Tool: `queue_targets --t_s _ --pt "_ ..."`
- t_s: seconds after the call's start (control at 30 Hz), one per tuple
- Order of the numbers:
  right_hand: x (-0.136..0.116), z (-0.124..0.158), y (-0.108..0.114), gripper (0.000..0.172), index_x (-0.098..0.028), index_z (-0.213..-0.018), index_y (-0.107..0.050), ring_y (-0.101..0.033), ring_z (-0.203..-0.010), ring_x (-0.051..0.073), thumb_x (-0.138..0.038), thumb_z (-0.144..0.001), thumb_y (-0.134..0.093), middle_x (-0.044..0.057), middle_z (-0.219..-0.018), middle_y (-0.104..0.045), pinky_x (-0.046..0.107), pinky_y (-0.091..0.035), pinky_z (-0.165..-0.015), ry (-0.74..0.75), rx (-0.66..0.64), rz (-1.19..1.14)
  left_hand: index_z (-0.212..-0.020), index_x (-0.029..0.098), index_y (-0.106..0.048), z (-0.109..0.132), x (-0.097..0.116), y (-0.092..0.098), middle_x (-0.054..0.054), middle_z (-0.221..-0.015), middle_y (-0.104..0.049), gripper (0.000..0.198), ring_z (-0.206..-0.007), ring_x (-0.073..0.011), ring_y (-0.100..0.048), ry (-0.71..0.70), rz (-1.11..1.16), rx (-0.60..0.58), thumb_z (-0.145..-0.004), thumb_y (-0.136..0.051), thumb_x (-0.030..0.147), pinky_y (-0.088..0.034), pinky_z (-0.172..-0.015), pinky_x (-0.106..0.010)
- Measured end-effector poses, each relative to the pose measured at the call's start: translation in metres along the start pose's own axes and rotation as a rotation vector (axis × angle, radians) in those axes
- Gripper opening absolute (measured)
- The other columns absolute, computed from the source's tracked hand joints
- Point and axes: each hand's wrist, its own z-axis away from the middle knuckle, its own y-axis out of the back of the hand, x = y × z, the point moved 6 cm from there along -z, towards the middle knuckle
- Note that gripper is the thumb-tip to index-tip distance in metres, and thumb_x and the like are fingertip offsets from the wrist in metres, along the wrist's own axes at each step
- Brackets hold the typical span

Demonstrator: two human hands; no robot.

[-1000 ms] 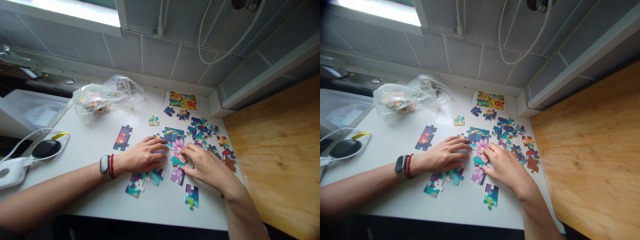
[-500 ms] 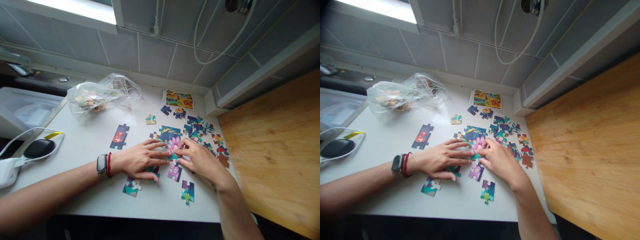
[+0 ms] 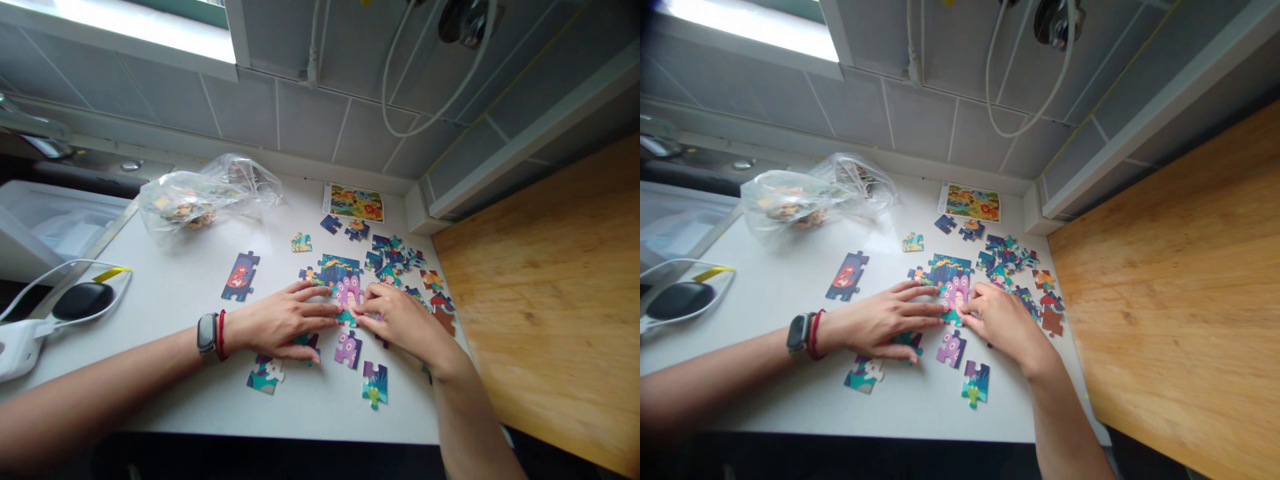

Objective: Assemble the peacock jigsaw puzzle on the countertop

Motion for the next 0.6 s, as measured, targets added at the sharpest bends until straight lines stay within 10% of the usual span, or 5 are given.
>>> queue_targets --t_s 0.6 --pt "0.009 -0.008 -0.002 0.012 -0.024 -0.091 -0.082 -0.069 -0.084 0.017 -0.022 -0.097 -0.072 0.003 -0.097 -0.073 0.029 -0.05 -0.076 -0.012 0.048 -0.126 -0.127 0.017 -0.066 -0.024 0.03 -0.025 -0.019 -0.151 -0.055 0.044 -0.147 -0.0392 -0.047 0.172 -0.178 0.011 -0.094 -0.077 0.046 -0.05 -0.114 -0.054"
